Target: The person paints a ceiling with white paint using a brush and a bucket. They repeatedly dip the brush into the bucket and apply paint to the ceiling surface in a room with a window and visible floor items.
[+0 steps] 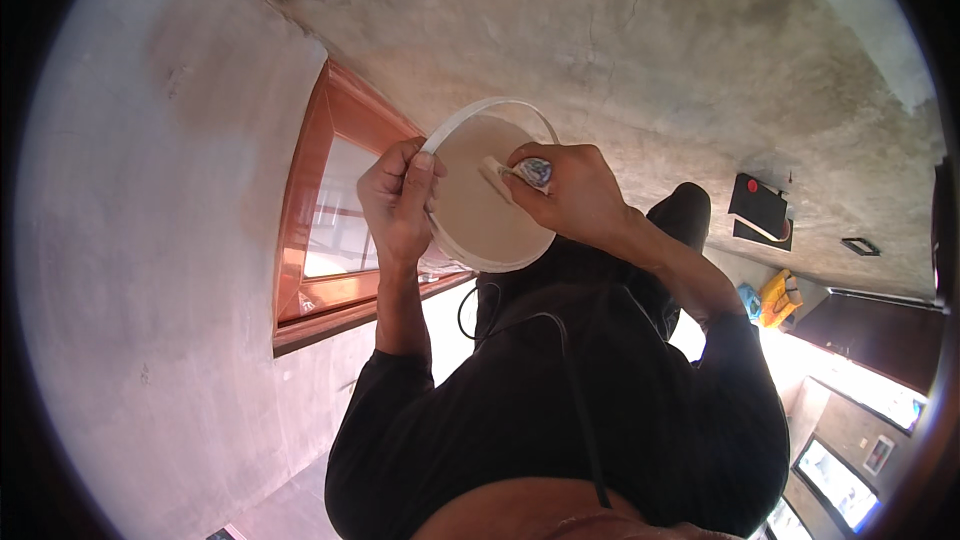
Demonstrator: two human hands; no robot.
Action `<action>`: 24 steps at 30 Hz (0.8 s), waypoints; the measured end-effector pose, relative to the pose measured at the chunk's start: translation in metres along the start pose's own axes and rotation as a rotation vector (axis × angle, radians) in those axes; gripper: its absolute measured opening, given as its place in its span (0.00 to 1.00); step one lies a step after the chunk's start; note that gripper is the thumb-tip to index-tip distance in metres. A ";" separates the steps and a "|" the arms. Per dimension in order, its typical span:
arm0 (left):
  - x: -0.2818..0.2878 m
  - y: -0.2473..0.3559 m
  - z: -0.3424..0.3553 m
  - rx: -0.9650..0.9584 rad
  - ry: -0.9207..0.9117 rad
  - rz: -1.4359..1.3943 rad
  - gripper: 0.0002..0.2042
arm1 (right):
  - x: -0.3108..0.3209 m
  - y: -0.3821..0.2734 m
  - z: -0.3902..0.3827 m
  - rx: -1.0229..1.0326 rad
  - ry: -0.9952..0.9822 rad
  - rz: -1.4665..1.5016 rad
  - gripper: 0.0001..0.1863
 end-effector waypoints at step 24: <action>0.018 -0.006 0.017 -0.158 0.019 -0.076 0.12 | 0.016 -0.006 -0.004 -0.153 -0.001 0.743 0.10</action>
Point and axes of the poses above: each hand's wrist, its own z-axis towards the middle knuckle, its own x-axis out of the back of the hand, y = z × x, the point moved 2 cm from there along z, towards the middle knuckle, and after that the axes turned 2 degrees about x, right-handed, at the moved point
